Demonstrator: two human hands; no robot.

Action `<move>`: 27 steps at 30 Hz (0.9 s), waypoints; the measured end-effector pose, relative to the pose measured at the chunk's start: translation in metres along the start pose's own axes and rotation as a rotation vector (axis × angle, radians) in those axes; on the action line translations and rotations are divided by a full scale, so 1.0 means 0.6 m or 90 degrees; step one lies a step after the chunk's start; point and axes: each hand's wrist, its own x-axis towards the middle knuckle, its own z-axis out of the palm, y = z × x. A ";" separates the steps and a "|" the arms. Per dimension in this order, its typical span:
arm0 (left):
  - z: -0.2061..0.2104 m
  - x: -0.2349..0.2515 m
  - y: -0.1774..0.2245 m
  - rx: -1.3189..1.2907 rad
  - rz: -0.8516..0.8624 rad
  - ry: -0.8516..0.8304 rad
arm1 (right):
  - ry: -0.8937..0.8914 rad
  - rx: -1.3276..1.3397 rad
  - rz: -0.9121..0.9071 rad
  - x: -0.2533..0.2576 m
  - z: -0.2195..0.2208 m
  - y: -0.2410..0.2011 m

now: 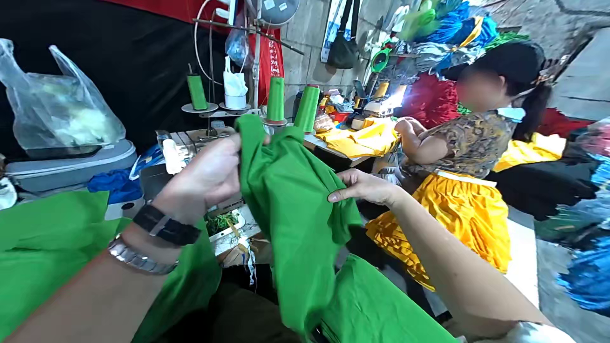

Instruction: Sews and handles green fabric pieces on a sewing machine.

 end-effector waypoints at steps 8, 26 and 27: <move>-0.142 -0.048 0.004 0.604 -0.055 -0.258 | 0.107 0.213 -0.068 0.031 0.055 -0.001; -0.101 -0.085 -0.025 0.386 0.166 0.207 | -0.112 0.129 -0.049 0.072 0.187 0.018; -0.108 -0.114 -0.016 0.348 0.179 0.220 | -0.101 0.112 -0.045 0.070 0.180 0.027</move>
